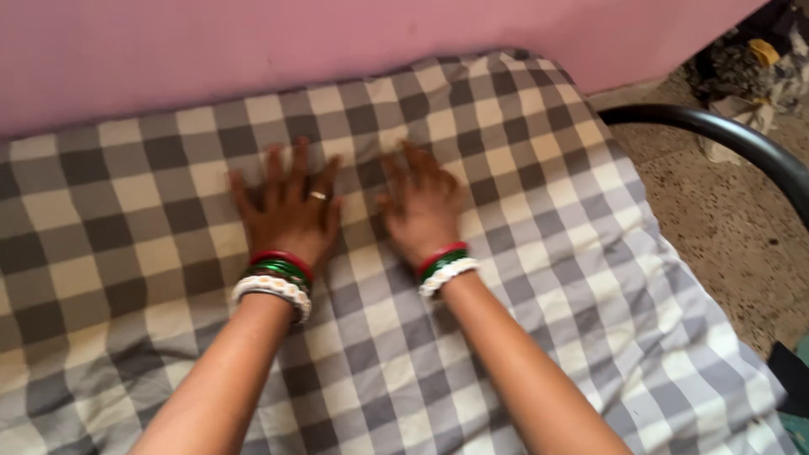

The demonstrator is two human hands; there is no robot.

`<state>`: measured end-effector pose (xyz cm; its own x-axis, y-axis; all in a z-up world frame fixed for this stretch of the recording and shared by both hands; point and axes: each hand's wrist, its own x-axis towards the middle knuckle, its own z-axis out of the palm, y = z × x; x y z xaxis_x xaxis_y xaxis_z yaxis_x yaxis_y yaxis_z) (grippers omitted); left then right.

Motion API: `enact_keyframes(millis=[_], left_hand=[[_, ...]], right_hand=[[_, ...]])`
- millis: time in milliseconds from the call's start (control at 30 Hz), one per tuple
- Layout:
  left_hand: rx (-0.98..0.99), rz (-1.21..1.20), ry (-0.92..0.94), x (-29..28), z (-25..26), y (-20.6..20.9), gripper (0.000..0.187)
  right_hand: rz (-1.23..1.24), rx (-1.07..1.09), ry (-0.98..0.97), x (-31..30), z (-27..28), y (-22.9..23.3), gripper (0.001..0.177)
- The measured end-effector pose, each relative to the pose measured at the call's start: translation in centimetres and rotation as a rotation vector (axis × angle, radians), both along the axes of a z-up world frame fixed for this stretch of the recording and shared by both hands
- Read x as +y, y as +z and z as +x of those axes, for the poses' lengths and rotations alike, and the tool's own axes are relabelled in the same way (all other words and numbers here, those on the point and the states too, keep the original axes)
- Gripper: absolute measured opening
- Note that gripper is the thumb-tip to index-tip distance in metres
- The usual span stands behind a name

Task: The person spreads a checkered bedsheet over a mattress and smooths out wrinkles by hand before tucking the edges under the mattress along the sides and corners.

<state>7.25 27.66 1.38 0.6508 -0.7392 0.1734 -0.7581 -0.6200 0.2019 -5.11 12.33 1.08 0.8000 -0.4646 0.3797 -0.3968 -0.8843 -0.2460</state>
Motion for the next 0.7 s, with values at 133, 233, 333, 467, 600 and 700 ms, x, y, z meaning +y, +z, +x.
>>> enact_keyframes(millis=[133, 233, 333, 467, 600, 700], left_hand=[[-0.007, 0.048, -0.022, 3.5, 5.6, 0.8, 0.055], [-0.018, -0.047, 0.008, 3.2, 8.4, 0.9, 0.058], [0.017, -0.056, 0.076, 2.8, 8.4, 0.4, 0.059], [-0.029, -0.014, 0.089, 2.3, 9.0, 0.9, 0.059], [-0.034, 0.013, 0.106, 2.2, 8.8, 0.7, 0.059], [-0.028, -0.012, 0.089, 2.4, 8.9, 0.5, 0.059]], right_hand=[[-0.257, 0.229, 0.104, -1.9, 4.7, -1.0, 0.060], [-0.141, 0.243, 0.009, -10.6, 2.8, -1.5, 0.056], [-0.201, 0.258, -0.132, -19.4, -0.2, -1.1, 0.055], [-0.095, 0.339, -0.350, -23.8, -0.8, 1.9, 0.048], [-0.244, 0.003, 0.151, -13.4, 3.8, -0.2, 0.037], [-0.090, 0.150, 0.325, -5.2, 8.5, 0.3, 0.060]])
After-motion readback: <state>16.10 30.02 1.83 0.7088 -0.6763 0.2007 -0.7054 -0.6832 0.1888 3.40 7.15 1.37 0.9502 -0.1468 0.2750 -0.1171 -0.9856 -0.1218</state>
